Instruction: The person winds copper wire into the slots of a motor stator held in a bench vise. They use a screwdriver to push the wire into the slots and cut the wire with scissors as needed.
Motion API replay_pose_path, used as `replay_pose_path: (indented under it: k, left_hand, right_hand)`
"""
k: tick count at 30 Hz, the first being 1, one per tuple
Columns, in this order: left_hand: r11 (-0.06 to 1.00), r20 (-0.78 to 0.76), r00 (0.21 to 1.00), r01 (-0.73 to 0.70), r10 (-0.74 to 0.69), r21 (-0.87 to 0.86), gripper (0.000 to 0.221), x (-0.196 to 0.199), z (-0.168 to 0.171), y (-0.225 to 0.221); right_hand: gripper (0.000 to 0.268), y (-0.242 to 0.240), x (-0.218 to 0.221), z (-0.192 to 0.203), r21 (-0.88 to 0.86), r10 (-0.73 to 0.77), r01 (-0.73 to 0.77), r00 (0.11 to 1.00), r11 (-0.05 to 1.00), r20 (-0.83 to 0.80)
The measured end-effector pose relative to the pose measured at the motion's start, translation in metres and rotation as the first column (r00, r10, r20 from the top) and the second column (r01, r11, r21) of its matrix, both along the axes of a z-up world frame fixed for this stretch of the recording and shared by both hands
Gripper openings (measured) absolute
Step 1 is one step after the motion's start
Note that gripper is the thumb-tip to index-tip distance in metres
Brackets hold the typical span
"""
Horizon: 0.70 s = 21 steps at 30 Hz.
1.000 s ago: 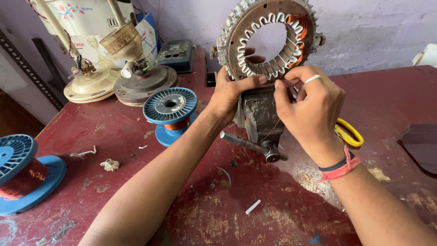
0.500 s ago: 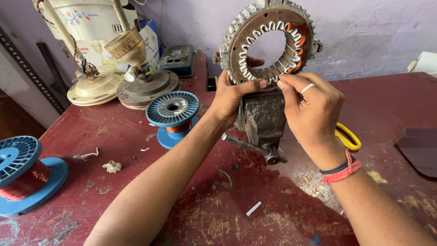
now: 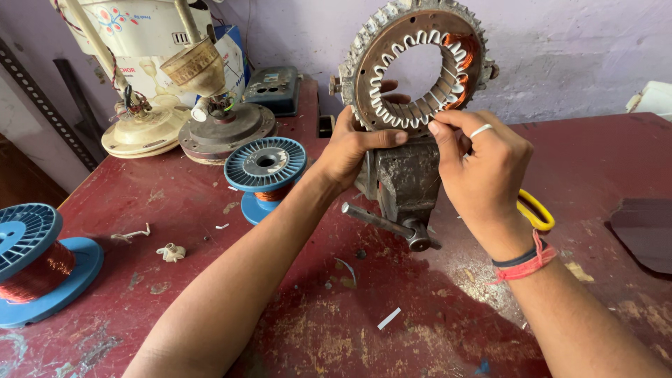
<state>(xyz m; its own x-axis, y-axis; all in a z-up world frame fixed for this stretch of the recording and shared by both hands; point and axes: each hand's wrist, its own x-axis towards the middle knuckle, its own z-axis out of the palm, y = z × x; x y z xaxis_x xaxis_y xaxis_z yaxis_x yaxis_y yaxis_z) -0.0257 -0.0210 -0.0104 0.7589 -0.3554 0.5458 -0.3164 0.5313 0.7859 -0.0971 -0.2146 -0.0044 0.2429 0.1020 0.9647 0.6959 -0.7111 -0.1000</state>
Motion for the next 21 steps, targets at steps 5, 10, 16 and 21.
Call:
replay_pose_path:
  k: [5,10,16,21]
  left_hand:
    - [0.999,-0.037,0.999,0.026,-0.027,-0.037,0.077,0.002,-0.002,0.000]
    - [0.999,-0.039,0.999,-0.017,0.016,-0.030,0.078,0.004,-0.005,-0.002]
    - [0.993,-0.023,0.993,-0.118,0.119,0.024,0.077,0.001,-0.004,-0.006]
    - [0.977,-0.011,0.979,-0.204,0.205,0.059,0.077,-0.003,-0.002,-0.010]
  right_hand:
    - [0.012,-0.001,-0.001,0.002,-0.012,0.016,-0.016,0.999,1.000,-0.034]
    - [0.012,-0.005,0.000,0.005,-0.040,-0.003,0.000,0.997,0.999,-0.080]
    - [0.009,-0.006,0.001,0.004,-0.037,0.000,-0.002,0.999,0.999,-0.052]
    - [0.007,-0.006,0.001,0.003,-0.021,0.004,-0.005,0.999,1.000,-0.051]
